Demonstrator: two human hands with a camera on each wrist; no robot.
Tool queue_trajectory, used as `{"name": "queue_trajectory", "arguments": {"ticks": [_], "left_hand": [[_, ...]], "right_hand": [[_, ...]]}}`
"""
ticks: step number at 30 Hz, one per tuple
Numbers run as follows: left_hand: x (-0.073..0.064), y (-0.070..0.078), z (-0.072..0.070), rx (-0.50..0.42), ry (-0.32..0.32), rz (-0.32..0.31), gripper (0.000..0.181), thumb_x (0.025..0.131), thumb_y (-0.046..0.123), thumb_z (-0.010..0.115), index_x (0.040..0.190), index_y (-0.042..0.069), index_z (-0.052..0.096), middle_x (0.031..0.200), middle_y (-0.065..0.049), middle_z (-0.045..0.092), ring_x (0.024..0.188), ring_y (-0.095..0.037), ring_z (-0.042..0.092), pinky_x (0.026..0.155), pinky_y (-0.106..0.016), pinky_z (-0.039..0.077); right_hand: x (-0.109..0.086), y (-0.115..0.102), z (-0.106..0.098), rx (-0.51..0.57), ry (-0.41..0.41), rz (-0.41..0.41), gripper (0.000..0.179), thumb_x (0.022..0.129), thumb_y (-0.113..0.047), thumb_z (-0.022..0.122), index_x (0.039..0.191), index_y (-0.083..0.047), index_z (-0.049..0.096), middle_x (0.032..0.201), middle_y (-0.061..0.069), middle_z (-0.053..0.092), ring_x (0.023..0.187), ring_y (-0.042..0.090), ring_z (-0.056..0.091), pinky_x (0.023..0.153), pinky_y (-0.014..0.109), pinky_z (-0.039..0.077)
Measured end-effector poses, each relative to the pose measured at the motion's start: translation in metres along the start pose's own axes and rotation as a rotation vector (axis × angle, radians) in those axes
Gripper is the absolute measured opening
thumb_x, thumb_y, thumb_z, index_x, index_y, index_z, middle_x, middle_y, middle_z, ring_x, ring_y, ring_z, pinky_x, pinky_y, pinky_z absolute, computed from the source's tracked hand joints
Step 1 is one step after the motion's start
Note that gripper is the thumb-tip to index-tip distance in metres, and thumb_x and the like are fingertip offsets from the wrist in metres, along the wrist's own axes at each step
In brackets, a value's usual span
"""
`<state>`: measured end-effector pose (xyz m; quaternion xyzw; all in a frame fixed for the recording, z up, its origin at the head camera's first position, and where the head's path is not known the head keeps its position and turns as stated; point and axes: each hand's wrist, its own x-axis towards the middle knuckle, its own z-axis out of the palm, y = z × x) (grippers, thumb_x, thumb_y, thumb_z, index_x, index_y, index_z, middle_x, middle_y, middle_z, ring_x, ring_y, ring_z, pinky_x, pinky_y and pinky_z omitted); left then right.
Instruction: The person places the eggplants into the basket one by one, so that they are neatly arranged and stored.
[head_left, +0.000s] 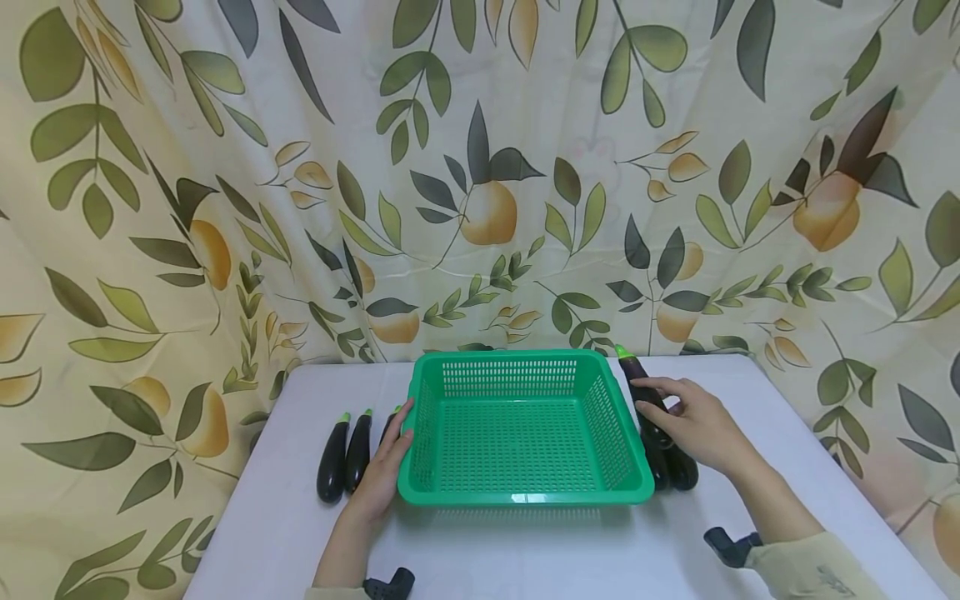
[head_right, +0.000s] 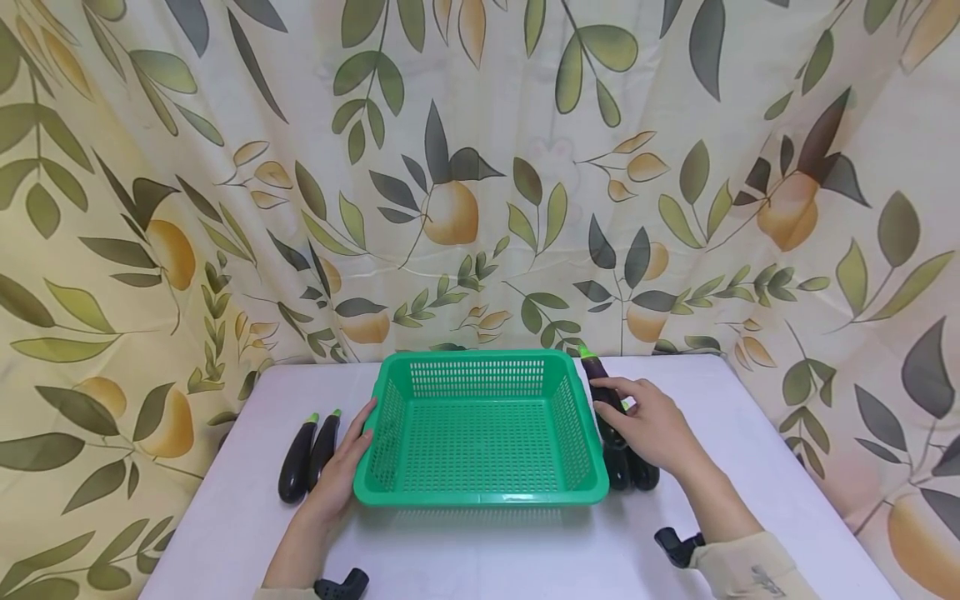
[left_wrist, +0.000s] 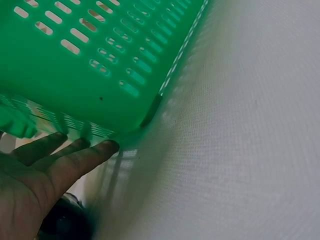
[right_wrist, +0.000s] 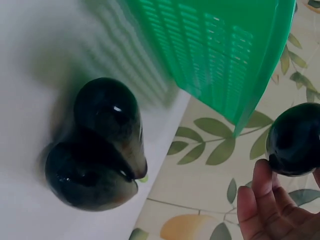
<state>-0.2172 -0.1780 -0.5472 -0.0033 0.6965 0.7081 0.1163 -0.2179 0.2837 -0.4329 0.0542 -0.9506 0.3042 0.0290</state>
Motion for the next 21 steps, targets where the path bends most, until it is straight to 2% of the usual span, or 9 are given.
{"name": "queue_trajectory", "arguments": {"ticks": [6, 15, 21], "left_hand": [[0.000, -0.001, 0.000, -0.003, 0.001, -0.002, 0.046, 0.106, 0.058, 0.044, 0.150, 0.065, 0.032, 0.175, 0.011, 0.005, 0.163, -0.029, -0.008, 0.123, -0.072, -0.003], [-0.001, -0.001, 0.000, -0.010, 0.003, -0.004, 0.045, 0.106, 0.058, 0.044, 0.150, 0.064, 0.033, 0.175, 0.011, 0.005, 0.163, -0.029, -0.008, 0.123, -0.071, -0.004], [0.000, -0.002, 0.000, -0.020, 0.000, 0.005, 0.046, 0.106, 0.058, 0.045, 0.150, 0.064, 0.034, 0.175, 0.011, 0.005, 0.163, -0.028, -0.009, 0.124, -0.071, -0.004]], "right_hand": [[0.001, -0.007, 0.003, -0.001, -0.001, -0.014, 0.047, 0.101, -0.037, 0.068, 0.142, -0.013, 0.062, 0.131, 0.025, 0.061, 0.083, 0.022, 0.060, 0.062, 0.030, 0.052], [0.003, -0.017, 0.010, 0.006, -0.002, -0.029, 0.045, 0.100, -0.039, 0.070, 0.139, -0.016, 0.065, 0.119, 0.017, 0.064, 0.084, 0.021, 0.059, 0.062, 0.030, 0.051], [0.006, -0.023, 0.016, 0.008, 0.004, -0.051, 0.042, 0.099, -0.034, 0.072, 0.137, -0.016, 0.067, 0.116, 0.017, 0.064, 0.080, 0.020, 0.057, 0.061, 0.030, 0.050]]}}
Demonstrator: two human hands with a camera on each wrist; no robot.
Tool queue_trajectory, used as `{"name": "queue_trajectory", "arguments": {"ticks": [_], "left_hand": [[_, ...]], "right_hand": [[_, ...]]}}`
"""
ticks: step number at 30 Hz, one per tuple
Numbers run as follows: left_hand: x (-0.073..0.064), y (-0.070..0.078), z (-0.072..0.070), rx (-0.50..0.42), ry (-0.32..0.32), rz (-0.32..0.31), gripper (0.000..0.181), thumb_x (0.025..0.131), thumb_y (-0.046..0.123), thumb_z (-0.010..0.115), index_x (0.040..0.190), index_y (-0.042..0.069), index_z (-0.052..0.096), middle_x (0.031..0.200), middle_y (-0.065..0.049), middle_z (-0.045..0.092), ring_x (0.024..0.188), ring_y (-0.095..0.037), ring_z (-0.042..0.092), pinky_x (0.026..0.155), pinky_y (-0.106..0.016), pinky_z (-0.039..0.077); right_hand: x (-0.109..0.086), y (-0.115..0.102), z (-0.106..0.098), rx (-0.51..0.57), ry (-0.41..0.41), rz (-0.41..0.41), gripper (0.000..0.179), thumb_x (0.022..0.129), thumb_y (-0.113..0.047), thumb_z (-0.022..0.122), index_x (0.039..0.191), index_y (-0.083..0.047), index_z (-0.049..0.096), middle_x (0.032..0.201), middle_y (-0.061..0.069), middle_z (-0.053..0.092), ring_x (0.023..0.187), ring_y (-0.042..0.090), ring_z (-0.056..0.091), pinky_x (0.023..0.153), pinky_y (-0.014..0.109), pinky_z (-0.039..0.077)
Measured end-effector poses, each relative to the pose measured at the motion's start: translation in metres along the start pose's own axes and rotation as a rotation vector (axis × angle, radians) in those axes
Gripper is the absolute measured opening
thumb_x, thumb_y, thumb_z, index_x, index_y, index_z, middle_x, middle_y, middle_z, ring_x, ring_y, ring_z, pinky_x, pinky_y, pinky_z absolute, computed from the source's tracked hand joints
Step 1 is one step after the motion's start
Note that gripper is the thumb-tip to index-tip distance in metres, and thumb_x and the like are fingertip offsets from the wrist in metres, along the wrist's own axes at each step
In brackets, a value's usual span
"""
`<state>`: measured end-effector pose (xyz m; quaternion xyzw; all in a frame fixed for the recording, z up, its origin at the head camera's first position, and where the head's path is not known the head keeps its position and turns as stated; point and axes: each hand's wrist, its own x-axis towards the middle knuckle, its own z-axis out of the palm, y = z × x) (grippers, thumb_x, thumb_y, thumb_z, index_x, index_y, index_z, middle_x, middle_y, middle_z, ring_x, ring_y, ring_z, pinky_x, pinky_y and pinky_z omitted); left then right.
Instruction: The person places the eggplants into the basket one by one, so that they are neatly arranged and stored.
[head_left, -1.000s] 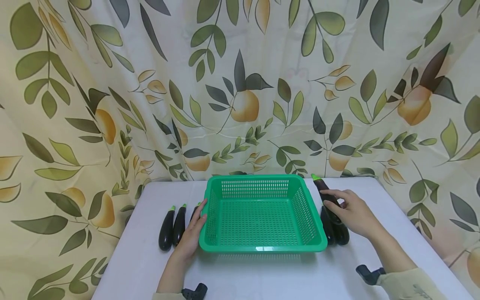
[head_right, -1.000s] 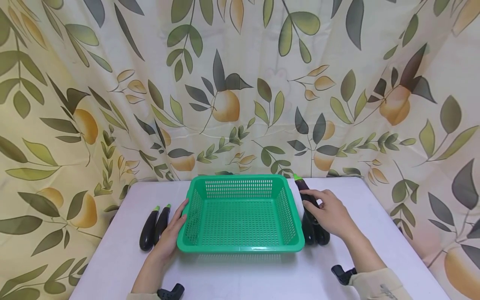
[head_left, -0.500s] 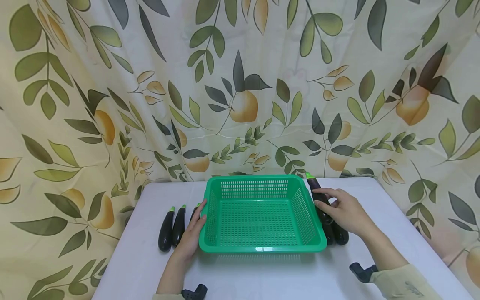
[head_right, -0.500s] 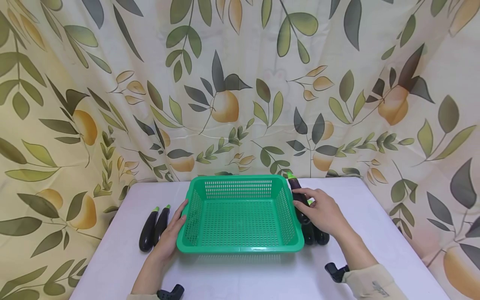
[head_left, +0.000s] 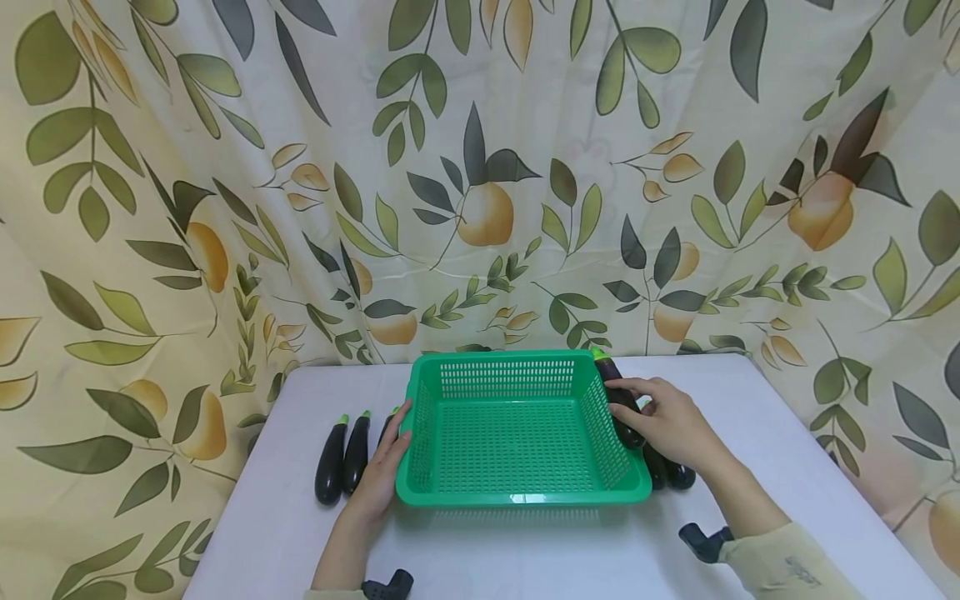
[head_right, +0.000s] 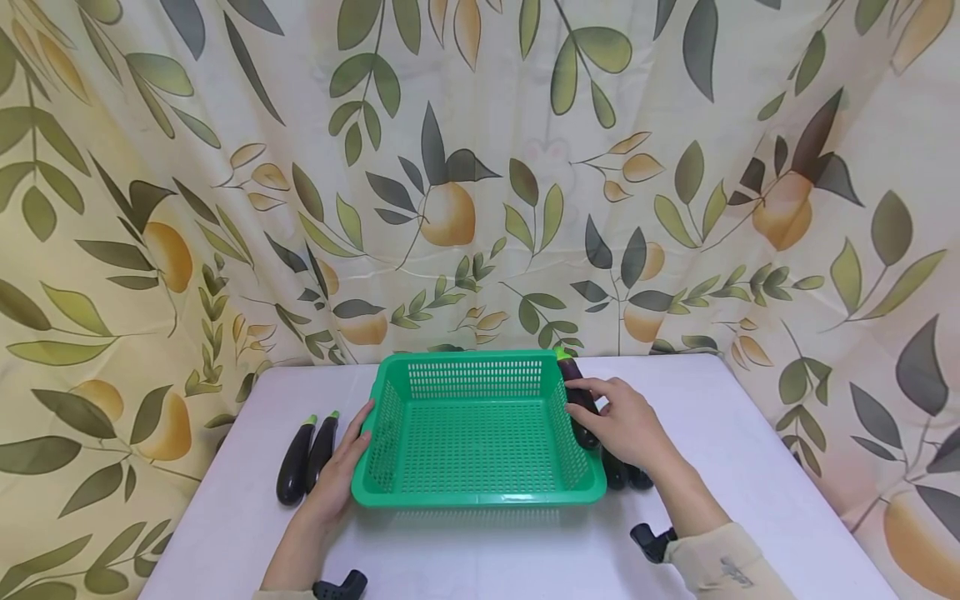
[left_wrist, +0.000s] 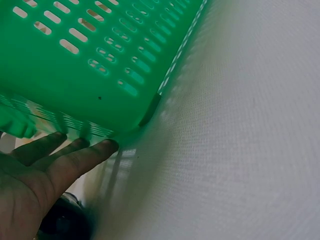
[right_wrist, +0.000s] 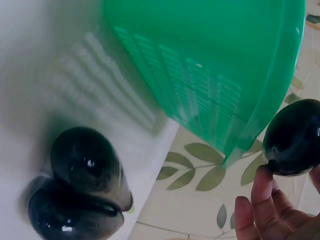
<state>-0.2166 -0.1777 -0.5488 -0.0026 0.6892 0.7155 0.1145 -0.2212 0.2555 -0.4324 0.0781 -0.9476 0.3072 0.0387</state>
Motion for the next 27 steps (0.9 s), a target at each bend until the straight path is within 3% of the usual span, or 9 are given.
{"name": "queue_trajectory", "arguments": {"ticks": [15, 27], "left_hand": [[-0.001, 0.001, 0.001, -0.004, -0.005, 0.012, 0.046, 0.107, 0.056, 0.045, 0.151, 0.063, 0.033, 0.175, 0.011, 0.005, 0.163, -0.028, -0.010, 0.124, -0.071, -0.005], [-0.001, 0.001, 0.001, -0.021, -0.017, 0.013, 0.047, 0.107, 0.055, 0.045, 0.152, 0.061, 0.033, 0.174, 0.011, 0.005, 0.163, -0.027, -0.007, 0.125, -0.069, -0.003]], "right_hand": [[0.003, -0.004, 0.012, 0.011, -0.004, -0.001, 0.043, 0.098, -0.036, 0.073, 0.136, -0.017, 0.069, 0.125, 0.021, 0.064, 0.084, 0.020, 0.061, 0.064, 0.029, 0.053], [0.004, -0.009, 0.022, -0.006, -0.008, -0.010, 0.040, 0.097, -0.033, 0.074, 0.133, -0.017, 0.070, 0.120, 0.018, 0.062, 0.080, 0.018, 0.056, 0.061, 0.026, 0.051]]}}
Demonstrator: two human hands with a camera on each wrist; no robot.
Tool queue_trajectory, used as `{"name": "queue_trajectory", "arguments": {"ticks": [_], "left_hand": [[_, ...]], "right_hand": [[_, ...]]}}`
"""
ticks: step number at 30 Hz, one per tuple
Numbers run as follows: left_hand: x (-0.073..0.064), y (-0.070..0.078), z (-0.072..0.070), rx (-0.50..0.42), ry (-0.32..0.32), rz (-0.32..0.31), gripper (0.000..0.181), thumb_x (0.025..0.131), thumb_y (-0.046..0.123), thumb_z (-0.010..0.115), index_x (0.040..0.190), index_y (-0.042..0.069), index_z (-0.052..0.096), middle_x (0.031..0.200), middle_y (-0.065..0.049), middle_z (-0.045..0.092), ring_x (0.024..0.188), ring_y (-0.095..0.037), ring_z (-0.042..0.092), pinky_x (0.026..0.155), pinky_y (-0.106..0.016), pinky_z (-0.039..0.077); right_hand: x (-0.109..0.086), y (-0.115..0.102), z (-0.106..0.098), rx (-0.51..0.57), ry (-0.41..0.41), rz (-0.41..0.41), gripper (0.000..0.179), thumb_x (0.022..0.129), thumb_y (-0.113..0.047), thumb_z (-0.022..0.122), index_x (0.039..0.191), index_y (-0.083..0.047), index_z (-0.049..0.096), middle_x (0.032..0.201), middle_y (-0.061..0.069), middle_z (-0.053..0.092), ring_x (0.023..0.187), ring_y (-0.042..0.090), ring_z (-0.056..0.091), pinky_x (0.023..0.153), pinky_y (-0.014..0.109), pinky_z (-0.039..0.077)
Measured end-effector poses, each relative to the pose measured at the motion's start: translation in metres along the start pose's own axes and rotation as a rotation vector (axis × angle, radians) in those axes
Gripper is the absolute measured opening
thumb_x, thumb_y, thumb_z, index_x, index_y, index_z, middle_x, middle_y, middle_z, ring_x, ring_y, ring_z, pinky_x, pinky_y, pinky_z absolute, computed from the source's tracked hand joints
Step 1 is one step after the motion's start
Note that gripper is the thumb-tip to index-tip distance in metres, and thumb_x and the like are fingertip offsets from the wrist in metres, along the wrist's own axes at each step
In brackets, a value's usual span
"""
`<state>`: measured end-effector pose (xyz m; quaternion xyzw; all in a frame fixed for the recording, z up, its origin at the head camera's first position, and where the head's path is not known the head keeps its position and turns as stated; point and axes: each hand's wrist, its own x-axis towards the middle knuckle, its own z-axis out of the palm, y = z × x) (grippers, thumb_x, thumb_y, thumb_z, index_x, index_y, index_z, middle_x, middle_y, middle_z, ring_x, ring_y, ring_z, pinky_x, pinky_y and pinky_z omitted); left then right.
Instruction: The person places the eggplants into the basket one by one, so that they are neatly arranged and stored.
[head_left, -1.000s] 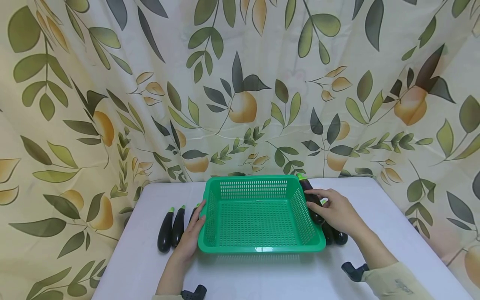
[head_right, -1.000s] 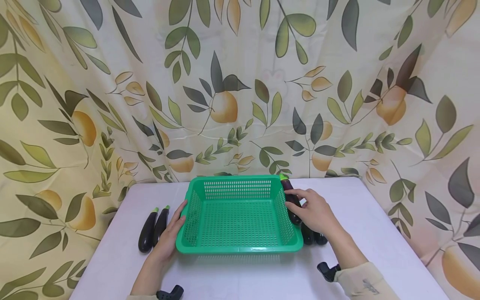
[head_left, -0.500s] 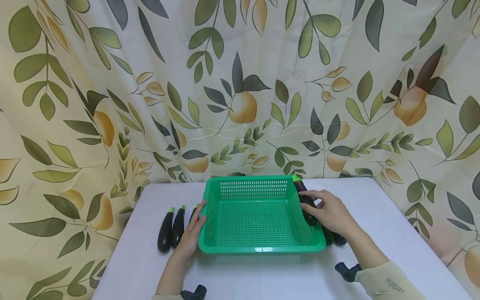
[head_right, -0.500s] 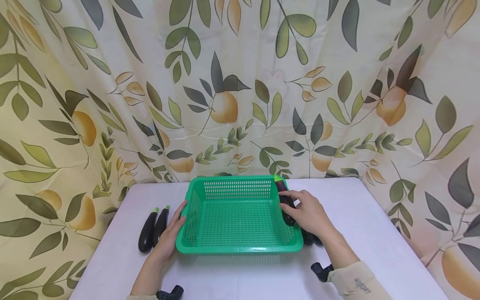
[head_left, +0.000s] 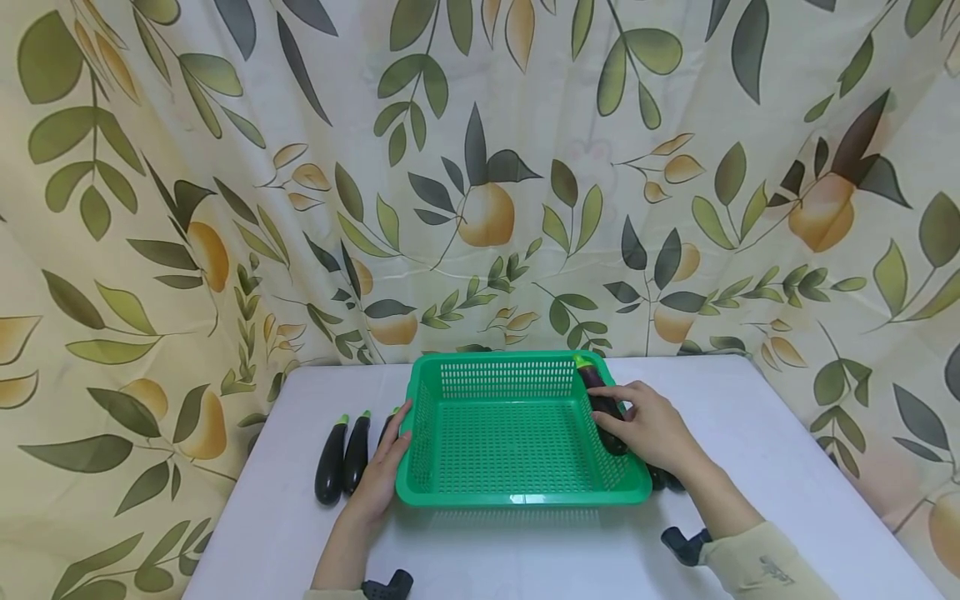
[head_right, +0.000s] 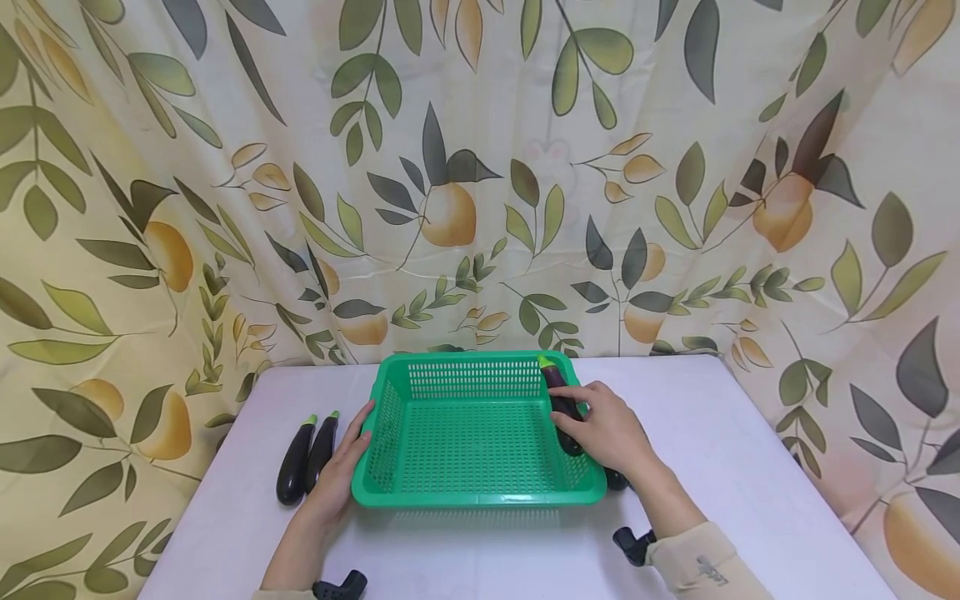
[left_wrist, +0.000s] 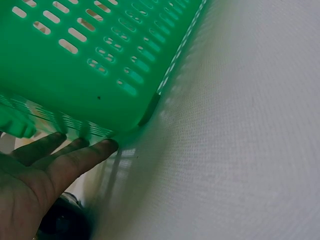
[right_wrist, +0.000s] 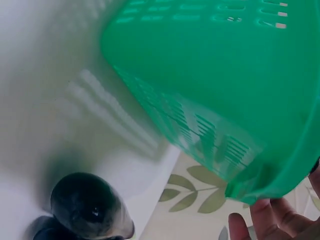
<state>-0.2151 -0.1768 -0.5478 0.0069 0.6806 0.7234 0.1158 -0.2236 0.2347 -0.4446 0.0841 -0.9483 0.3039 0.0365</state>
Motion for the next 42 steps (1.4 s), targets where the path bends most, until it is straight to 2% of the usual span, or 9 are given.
{"name": "queue_trajectory", "arguments": {"ticks": [10, 16, 24, 29, 34, 42], "left_hand": [[-0.001, 0.001, 0.000, 0.008, -0.002, -0.011, 0.047, 0.108, 0.053, 0.043, 0.153, 0.059, 0.031, 0.175, 0.009, 0.004, 0.163, -0.030, -0.008, 0.123, -0.072, -0.003], [-0.001, 0.001, 0.000, 0.011, 0.000, -0.013, 0.046, 0.108, 0.054, 0.042, 0.152, 0.062, 0.032, 0.175, 0.011, 0.002, 0.162, -0.029, -0.012, 0.123, -0.071, -0.006], [-0.001, 0.000, -0.001, 0.013, 0.009, -0.014, 0.045, 0.108, 0.053, 0.042, 0.151, 0.063, 0.032, 0.175, 0.012, 0.002, 0.162, -0.028, -0.013, 0.123, -0.071, -0.007], [-0.001, 0.000, -0.001, 0.016, 0.009, -0.013, 0.045, 0.108, 0.053, 0.043, 0.151, 0.063, 0.032, 0.175, 0.012, 0.002, 0.162, -0.028, -0.013, 0.123, -0.071, -0.007], [0.000, 0.000, -0.001, 0.014, 0.010, -0.018, 0.045, 0.108, 0.054, 0.043, 0.150, 0.063, 0.033, 0.175, 0.012, 0.003, 0.162, -0.028, -0.012, 0.123, -0.071, -0.006], [0.001, -0.001, -0.001, 0.004, 0.002, -0.016, 0.046, 0.107, 0.057, 0.044, 0.150, 0.064, 0.033, 0.175, 0.012, 0.003, 0.162, -0.028, -0.011, 0.123, -0.071, -0.005]], "right_hand": [[0.000, -0.004, 0.009, -0.002, -0.003, -0.018, 0.038, 0.096, -0.031, 0.076, 0.131, -0.018, 0.072, 0.106, 0.011, 0.060, 0.075, 0.018, 0.049, 0.057, 0.027, 0.045], [0.001, -0.005, 0.016, -0.013, 0.000, -0.020, 0.037, 0.095, -0.030, 0.076, 0.131, -0.020, 0.072, 0.105, 0.011, 0.059, 0.074, 0.018, 0.049, 0.056, 0.027, 0.045], [0.001, -0.007, 0.027, -0.100, 0.010, -0.059, 0.037, 0.094, -0.031, 0.077, 0.129, -0.021, 0.073, 0.112, 0.013, 0.064, 0.081, 0.018, 0.055, 0.060, 0.029, 0.046], [0.001, -0.010, 0.032, -0.182, 0.031, -0.081, 0.035, 0.092, -0.033, 0.078, 0.126, -0.025, 0.075, 0.112, 0.012, 0.068, 0.090, 0.023, 0.059, 0.068, 0.039, 0.045], [0.001, -0.009, 0.038, -0.196, 0.028, -0.078, 0.034, 0.092, -0.032, 0.079, 0.125, -0.027, 0.075, 0.112, 0.010, 0.068, 0.098, 0.025, 0.061, 0.072, 0.044, 0.043], [0.003, -0.008, 0.045, -0.244, 0.016, -0.072, 0.034, 0.091, -0.034, 0.079, 0.125, -0.027, 0.076, 0.110, 0.008, 0.067, 0.099, 0.025, 0.059, 0.072, 0.043, 0.043]]}}
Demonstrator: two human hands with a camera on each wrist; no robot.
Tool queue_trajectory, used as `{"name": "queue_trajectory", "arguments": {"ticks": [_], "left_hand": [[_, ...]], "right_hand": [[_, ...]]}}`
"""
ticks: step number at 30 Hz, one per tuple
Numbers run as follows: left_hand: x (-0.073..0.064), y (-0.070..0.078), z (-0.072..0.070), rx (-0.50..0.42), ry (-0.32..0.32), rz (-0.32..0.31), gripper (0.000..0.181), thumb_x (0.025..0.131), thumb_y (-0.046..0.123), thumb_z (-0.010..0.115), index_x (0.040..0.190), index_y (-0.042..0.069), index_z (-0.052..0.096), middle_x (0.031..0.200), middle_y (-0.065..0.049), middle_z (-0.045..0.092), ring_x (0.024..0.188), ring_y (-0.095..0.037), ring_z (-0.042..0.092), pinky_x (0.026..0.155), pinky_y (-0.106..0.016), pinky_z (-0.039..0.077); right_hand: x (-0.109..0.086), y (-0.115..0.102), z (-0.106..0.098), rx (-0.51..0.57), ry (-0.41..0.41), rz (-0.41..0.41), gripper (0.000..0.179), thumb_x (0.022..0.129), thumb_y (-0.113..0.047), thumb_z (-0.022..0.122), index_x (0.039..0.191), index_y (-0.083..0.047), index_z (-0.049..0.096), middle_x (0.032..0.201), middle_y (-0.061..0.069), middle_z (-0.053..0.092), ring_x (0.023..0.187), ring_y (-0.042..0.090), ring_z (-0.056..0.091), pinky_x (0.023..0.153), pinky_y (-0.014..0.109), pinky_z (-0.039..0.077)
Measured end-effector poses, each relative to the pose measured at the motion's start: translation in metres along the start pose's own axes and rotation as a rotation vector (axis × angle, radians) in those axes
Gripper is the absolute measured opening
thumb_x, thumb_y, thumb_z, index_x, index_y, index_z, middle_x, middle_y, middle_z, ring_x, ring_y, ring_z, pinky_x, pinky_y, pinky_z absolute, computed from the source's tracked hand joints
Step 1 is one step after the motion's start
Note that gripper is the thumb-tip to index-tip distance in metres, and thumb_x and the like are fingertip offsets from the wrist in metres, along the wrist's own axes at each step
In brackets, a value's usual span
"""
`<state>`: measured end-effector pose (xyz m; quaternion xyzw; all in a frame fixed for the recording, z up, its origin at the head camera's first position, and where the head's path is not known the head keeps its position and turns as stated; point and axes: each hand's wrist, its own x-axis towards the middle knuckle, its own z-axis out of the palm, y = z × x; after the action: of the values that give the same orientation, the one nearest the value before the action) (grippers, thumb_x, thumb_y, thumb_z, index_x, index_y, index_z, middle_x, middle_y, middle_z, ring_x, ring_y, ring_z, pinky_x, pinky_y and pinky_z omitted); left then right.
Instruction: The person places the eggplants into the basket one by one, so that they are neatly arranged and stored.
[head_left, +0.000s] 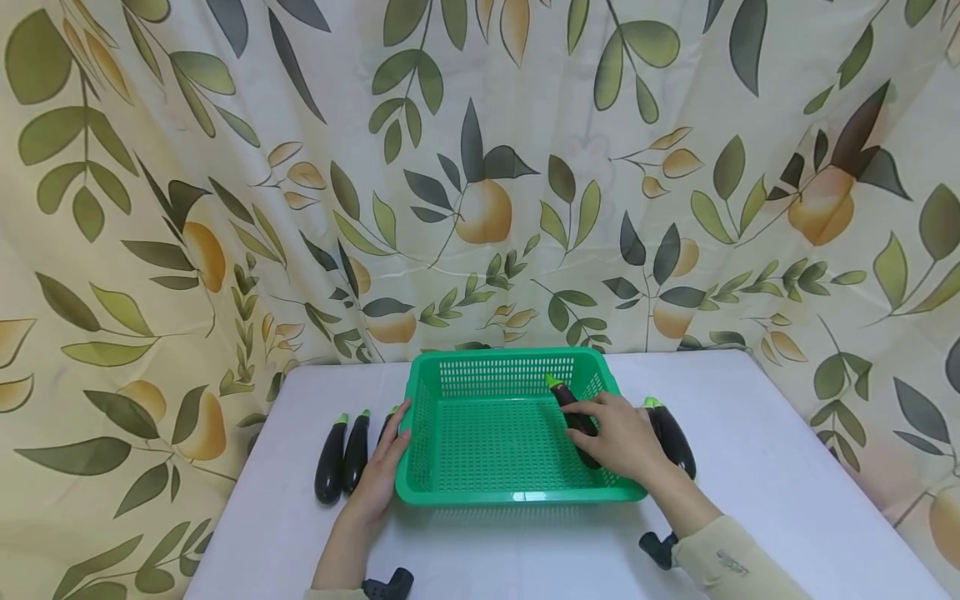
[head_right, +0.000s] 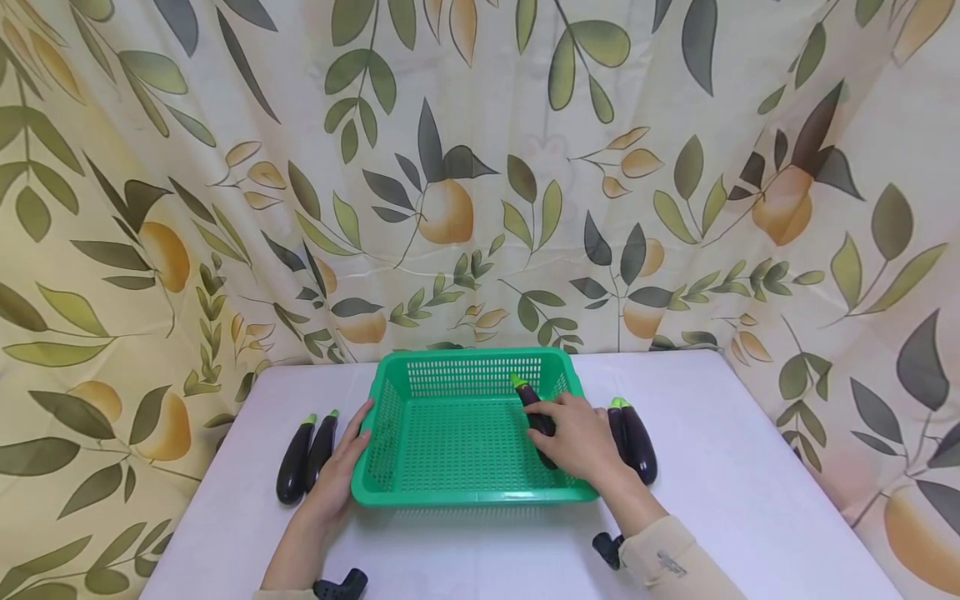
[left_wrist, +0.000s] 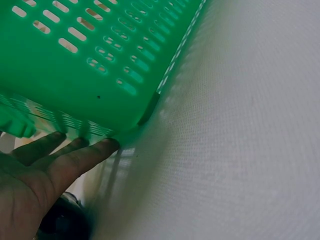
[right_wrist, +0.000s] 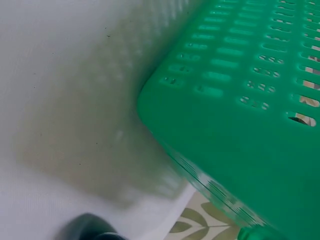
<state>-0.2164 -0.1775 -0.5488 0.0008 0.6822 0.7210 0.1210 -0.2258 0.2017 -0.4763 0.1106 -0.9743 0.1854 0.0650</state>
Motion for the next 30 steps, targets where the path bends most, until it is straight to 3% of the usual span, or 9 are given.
{"name": "queue_trajectory", "arguments": {"ticks": [13, 30], "left_hand": [[0.001, 0.000, -0.001, 0.023, 0.016, -0.007, 0.045, 0.106, 0.057, 0.044, 0.150, 0.065, 0.032, 0.174, 0.014, 0.002, 0.163, -0.028, -0.013, 0.123, -0.072, -0.007], [0.000, -0.001, 0.000, 0.011, 0.006, 0.011, 0.046, 0.107, 0.055, 0.044, 0.150, 0.063, 0.033, 0.174, 0.014, 0.004, 0.163, -0.026, -0.011, 0.124, -0.069, -0.005]], "right_hand": [[0.003, -0.001, 0.010, -0.136, -0.009, 0.003, 0.036, 0.090, -0.038, 0.079, 0.124, -0.026, 0.076, 0.107, 0.008, 0.067, 0.098, 0.027, 0.056, 0.078, 0.051, 0.043], [0.001, -0.003, 0.015, -0.231, -0.025, -0.024, 0.035, 0.089, -0.038, 0.079, 0.120, -0.022, 0.077, 0.104, 0.009, 0.070, 0.093, 0.027, 0.052, 0.077, 0.054, 0.045]]}}
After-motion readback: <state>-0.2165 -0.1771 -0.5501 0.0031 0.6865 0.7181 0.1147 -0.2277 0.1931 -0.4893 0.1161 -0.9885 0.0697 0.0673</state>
